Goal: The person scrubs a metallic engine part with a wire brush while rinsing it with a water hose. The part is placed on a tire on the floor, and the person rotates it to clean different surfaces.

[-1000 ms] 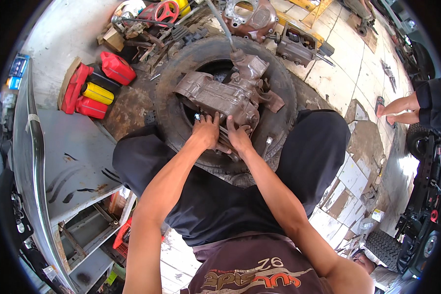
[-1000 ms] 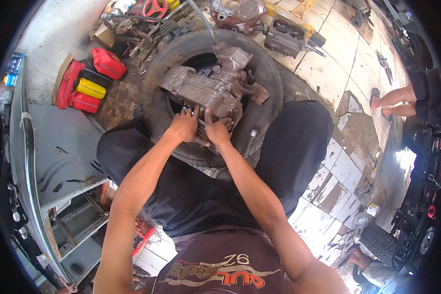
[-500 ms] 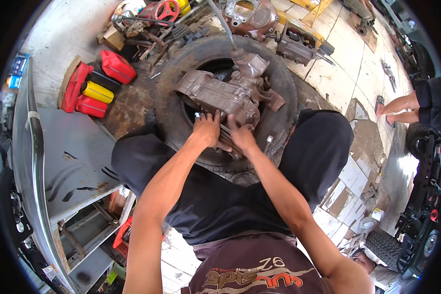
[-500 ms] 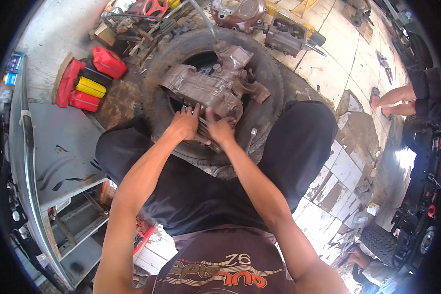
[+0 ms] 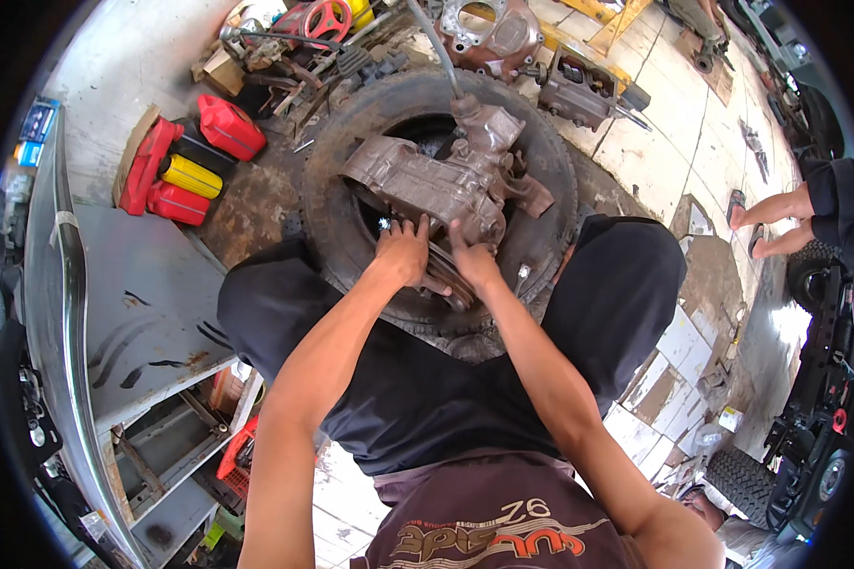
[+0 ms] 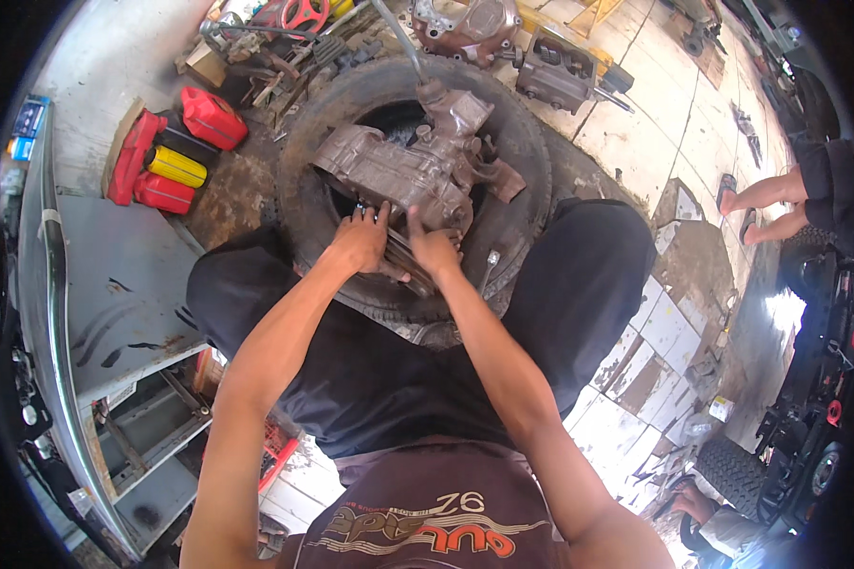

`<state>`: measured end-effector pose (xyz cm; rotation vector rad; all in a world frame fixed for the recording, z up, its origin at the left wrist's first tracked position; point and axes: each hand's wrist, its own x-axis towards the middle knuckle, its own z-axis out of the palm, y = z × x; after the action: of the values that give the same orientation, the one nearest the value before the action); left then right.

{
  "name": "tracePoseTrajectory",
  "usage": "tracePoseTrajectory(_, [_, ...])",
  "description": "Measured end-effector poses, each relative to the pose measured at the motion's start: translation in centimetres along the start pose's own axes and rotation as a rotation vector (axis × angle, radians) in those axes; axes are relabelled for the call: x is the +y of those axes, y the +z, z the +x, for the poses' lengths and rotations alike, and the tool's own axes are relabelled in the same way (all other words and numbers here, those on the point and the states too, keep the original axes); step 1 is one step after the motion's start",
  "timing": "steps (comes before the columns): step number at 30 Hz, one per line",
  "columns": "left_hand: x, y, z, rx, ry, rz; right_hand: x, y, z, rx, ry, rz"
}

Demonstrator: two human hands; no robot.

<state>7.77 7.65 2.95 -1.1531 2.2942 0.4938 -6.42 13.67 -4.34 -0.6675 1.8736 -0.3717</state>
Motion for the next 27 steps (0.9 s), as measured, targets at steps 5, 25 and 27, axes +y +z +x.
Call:
tracePoseTrajectory(5, [-0.2, 0.1, -0.1, 0.007, 0.000, -0.006, -1.2, 0.7, -0.5, 0.165, 0.009, 0.030])
tracePoseTrajectory(25, [-0.1, -0.2, 0.2, -0.075, -0.047, -0.020, 0.2, -0.6, -0.6, -0.079, -0.091, 0.210])
tracePoseTrajectory(27, [0.1, -0.1, 0.6, -0.071, -0.037, -0.009, 0.5, 2.3, -1.6, 0.210, -0.119, -0.079])
